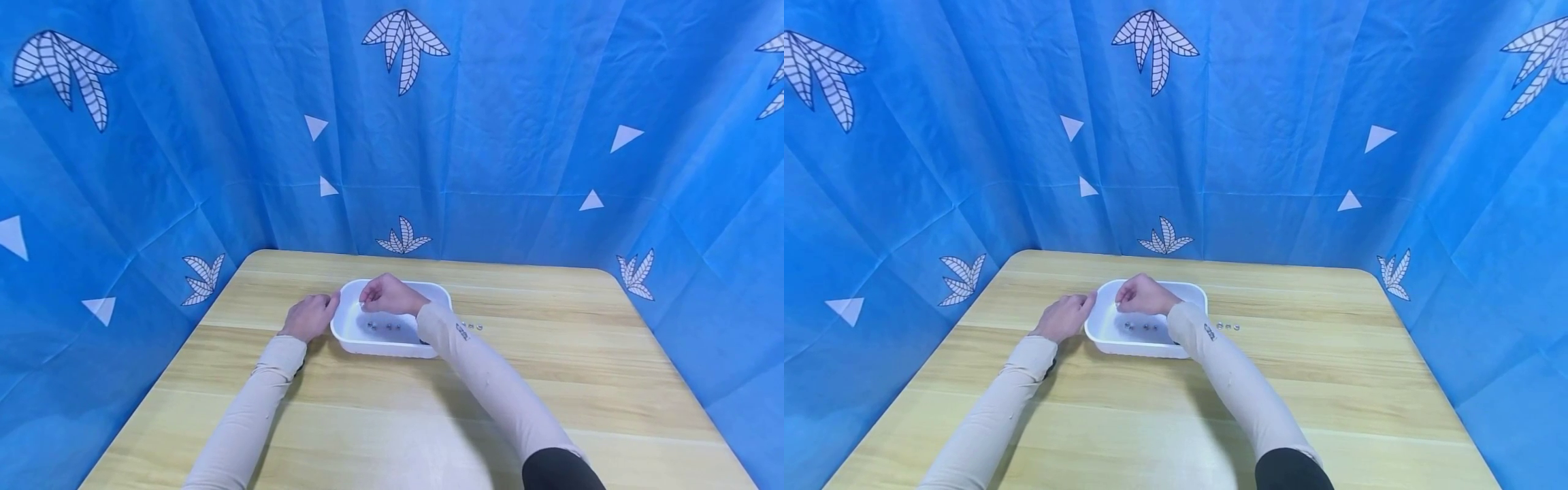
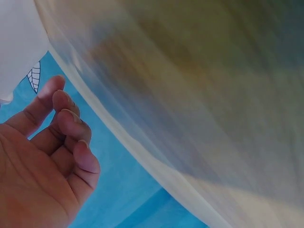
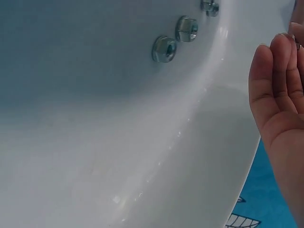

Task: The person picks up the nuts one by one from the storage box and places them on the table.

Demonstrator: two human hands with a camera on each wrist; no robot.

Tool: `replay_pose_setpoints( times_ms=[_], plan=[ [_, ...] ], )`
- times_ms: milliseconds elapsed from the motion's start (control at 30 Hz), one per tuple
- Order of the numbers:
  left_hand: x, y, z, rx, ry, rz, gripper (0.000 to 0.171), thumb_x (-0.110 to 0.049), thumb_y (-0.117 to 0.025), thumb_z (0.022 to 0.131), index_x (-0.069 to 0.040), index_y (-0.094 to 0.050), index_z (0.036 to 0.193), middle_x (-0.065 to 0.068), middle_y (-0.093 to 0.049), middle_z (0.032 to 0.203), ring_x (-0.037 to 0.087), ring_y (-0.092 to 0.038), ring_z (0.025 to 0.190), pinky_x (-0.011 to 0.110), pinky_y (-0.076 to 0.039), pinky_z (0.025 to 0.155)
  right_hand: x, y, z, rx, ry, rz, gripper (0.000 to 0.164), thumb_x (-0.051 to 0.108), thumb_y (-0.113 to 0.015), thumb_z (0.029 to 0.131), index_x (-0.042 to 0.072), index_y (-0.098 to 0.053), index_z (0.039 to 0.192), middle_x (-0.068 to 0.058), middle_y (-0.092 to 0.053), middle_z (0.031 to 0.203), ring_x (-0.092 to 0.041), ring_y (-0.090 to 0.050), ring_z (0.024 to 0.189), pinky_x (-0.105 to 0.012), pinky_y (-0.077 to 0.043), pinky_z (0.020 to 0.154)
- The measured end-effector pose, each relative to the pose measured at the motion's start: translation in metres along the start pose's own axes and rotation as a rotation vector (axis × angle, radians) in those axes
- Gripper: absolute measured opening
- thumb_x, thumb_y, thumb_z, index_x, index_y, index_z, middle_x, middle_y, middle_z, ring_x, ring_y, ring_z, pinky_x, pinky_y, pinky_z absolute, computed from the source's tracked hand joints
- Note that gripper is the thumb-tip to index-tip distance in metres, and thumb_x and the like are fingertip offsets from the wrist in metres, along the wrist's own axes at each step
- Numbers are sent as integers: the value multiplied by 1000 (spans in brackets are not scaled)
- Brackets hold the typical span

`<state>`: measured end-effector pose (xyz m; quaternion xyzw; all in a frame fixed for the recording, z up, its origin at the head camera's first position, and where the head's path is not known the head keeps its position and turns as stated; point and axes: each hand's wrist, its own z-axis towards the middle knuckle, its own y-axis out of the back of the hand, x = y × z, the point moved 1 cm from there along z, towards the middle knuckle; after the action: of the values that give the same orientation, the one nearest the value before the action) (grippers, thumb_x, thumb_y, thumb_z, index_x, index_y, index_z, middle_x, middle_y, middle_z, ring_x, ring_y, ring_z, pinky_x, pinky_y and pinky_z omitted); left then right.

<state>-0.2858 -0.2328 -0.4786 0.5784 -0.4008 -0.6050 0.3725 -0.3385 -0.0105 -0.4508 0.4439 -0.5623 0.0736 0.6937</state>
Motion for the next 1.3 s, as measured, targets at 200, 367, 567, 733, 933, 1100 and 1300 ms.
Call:
replay_pose_setpoints(
  times_ms=[200, 367, 567, 733, 933, 1100, 1300],
  plan=[
    [0, 1, 0, 11, -2, 2, 73, -55, -22, 110, -2, -70, 126, 17, -74, 111, 33, -69, 100, 51, -55, 89, 3, 5, -3, -4, -56, 53, 23, 9, -76, 92, -1, -74, 112, -5, -75, 95, -15, -66, 87, -24, -56, 81],
    [0, 0, 1, 5, -3, 4, 74, -55, -22, 110, -2, -71, 124, 17, -74, 110, 32, -69, 97, 51, -56, 88, 4, 7, -4, -18, -50, 64, 22, 8, -76, 91, -2, -74, 111, -6, -75, 95, -14, -67, 87, -24, -56, 84],
    [-1, 2, 0, -1, -11, 5, 72, -53, -24, 110, -1, -72, 121, 18, -74, 109, 33, -69, 97, 51, -56, 87, 6, 10, -8, -38, -24, 40, 17, 7, -76, 91, 2, -75, 106, -7, -75, 95, -14, -67, 86, -24, -57, 84],
    [-2, 2, -1, 9, -7, 4, 72, -53, -24, 110, -1, -71, 125, 20, -73, 118, 37, -70, 106, 53, -55, 92, 7, 13, -12, -48, -8, 26, 23, 8, -77, 91, -3, -74, 110, -8, -75, 95, -15, -66, 86, -24, -56, 82],
    [-2, 2, 0, 14, -11, 0, 72, -53, -24, 110, 0, -70, 126, 22, -73, 121, 40, -70, 109, 54, -55, 93, 9, 17, -14, -49, 7, 25, 23, 9, -77, 91, -3, -74, 110, -7, -74, 95, -15, -65, 87, -23, -56, 82],
    [-3, 4, 0, 15, -3, -5, 74, -54, -23, 110, 0, -69, 129, 22, -72, 124, 40, -68, 114, 56, -54, 97, 13, 23, -16, -61, 24, 9, 19, 8, -77, 90, 0, -75, 108, -7, -75, 95, -15, -65, 86, -23, -55, 79],
    [-3, 3, -1, 21, -1, 0, 75, -55, -22, 110, 0, -68, 130, 22, -71, 124, 40, -68, 114, 56, -54, 98, 16, 29, -22, -62, 32, 3, 21, 9, -77, 91, -1, -75, 109, -7, -76, 97, -17, -66, 89, -24, -56, 81]
  ],
)
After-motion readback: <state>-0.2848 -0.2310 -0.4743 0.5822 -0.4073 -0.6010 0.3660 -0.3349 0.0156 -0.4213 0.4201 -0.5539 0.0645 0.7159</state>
